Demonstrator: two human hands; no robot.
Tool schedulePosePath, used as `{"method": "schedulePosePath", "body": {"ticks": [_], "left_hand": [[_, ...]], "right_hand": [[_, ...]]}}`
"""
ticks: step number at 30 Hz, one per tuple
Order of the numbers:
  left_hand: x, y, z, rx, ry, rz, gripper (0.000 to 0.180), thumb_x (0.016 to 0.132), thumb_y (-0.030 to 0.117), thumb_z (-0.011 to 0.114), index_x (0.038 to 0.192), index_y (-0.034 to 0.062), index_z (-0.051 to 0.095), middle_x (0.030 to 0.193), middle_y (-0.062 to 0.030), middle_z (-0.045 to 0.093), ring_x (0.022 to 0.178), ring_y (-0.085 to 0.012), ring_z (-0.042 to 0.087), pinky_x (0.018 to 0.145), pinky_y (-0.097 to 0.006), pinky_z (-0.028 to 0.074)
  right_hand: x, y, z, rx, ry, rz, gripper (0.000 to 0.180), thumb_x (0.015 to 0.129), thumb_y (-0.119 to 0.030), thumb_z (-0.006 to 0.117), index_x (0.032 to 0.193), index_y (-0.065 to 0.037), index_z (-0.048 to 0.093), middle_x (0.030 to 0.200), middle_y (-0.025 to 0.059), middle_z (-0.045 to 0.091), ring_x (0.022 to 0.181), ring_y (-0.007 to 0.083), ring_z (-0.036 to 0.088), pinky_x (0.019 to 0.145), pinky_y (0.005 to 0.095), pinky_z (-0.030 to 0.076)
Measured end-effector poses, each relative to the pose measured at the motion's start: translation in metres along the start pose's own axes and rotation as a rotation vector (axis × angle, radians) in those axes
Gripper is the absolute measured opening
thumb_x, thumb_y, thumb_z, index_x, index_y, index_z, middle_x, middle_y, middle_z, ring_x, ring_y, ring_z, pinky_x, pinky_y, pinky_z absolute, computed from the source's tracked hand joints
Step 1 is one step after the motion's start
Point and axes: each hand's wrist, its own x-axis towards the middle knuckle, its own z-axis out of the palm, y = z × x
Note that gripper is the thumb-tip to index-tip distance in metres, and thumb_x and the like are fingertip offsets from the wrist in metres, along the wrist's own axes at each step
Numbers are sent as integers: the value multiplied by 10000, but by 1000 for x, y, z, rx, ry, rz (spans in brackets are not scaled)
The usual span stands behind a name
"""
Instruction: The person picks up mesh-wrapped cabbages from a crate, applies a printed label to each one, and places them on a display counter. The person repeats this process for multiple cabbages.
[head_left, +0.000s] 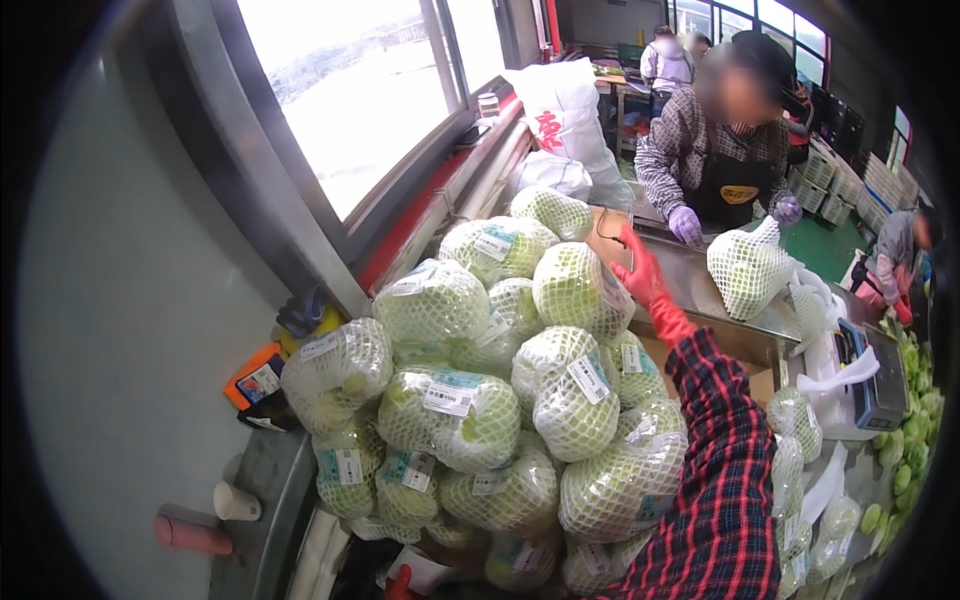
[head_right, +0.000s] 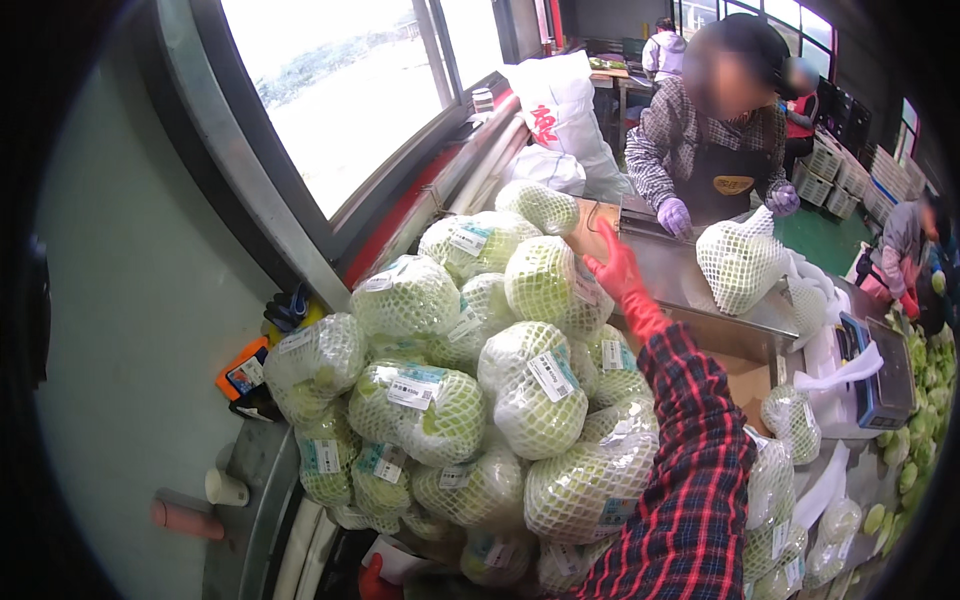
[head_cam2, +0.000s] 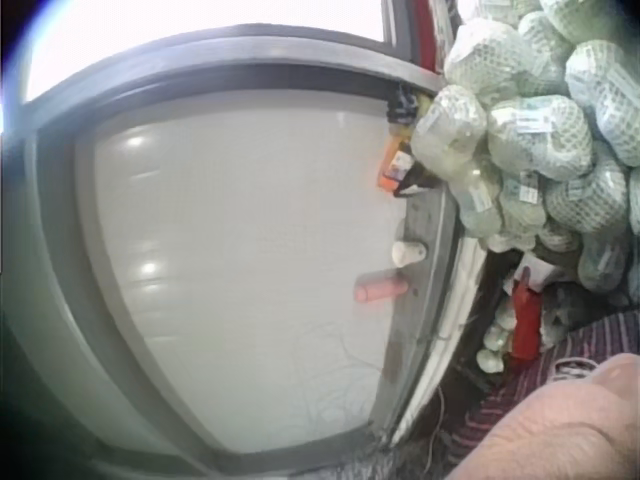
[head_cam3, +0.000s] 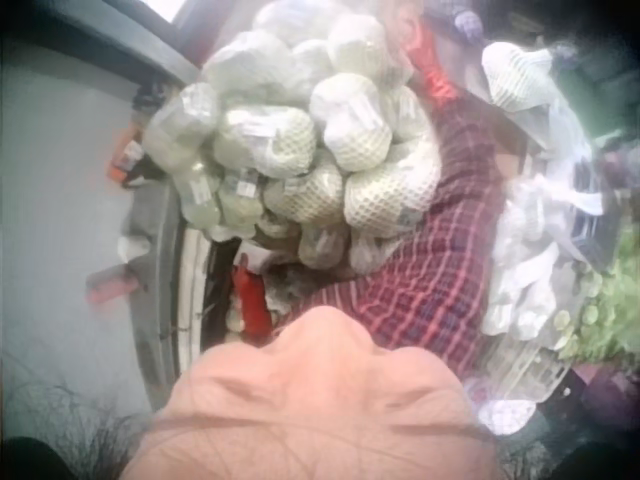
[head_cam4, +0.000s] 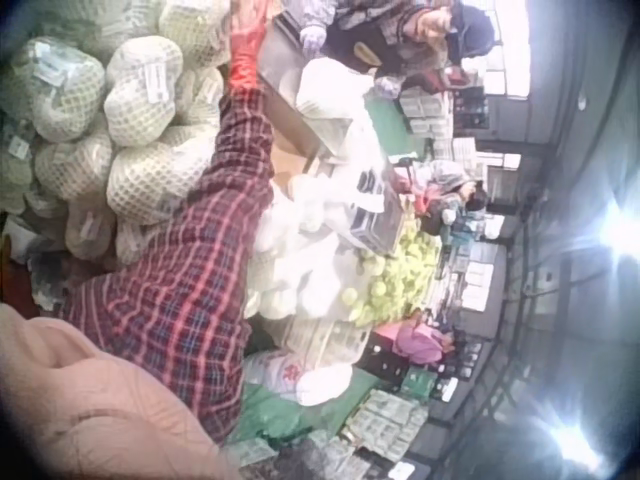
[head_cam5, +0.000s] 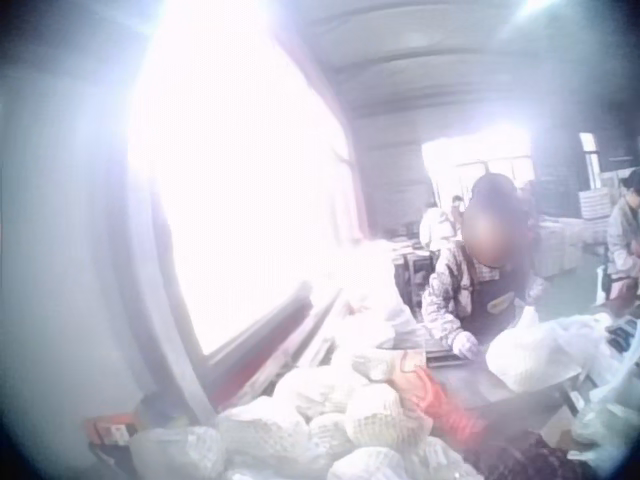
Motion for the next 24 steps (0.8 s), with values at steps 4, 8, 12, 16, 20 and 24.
{"method": "schedulePosePath", "body": {"ticks": [4, 8, 12, 16, 20, 24], "left_hand": [[-3, -10, -1, -2, -122, 28, 333, 868, 177, 578, 1110, -50, 544, 1069, -175, 589, 942, -273, 578, 825, -396, 480], [-40, 42, 22, -28, -329, 57, 309, 861, 188, 576, 1066, -41, 552, 1033, -201, 602, 905, -312, 600, 798, -433, 497], [-65, 103, 47, -220, -479, 167, 270, 862, 195, 586, 1004, -34, 577, 954, -203, 629, 855, -321, 626, 759, -435, 521], [-43, 147, 112, 107, -403, 277, 370, 913, 325, 540, 1086, -2, 561, 1000, -112, 623, 866, -195, 610, 756, -322, 493], [-29, 158, 97, -114, -437, 247, 411, 903, 319, 565, 1160, -1, 539, 1027, -56, 618, 909, -150, 591, 797, -286, 468], [-31, 132, 80, 123, -375, 246, 431, 797, 144, 707, 1168, -6, 546, 1008, -62, 629, 926, -157, 597, 818, -290, 461]], "right_hand": [[-21, -8, 19, 265, -74, 89, 517, 874, -273, 586, 1308, -36, 434, 1243, 207, 522, 1161, 332, 503, 987, 341, 370], [-14, -90, 4, -121, 159, -232, 466, 880, -224, 574, 1286, -30, 453, 1201, 207, 548, 1157, 334, 505, 961, 357, 392], [-95, -287, 19, 691, -803, 105, 437, 899, -188, 581, 1293, -32, 475, 1185, 75, 590, 1086, 150, 538, 944, 307, 405], [-194, -374, 18, 804, -1188, -84, 722, 790, -106, 697, 1398, -57, 309, 1129, 69, 594, 1029, 146, 555, 892, 304, 432], [-230, -389, 56, 621, -1186, 243, 782, 765, -87, 678, 1418, -97, 248, 1077, 160, 596, 1017, 213, 577, 870, 343, 448], [-233, -394, 70, 526, -1088, 194, 779, 746, -68, 676, 1406, -103, 262, 1008, 161, 603, 946, 272, 591, 846, 364, 458]]}}
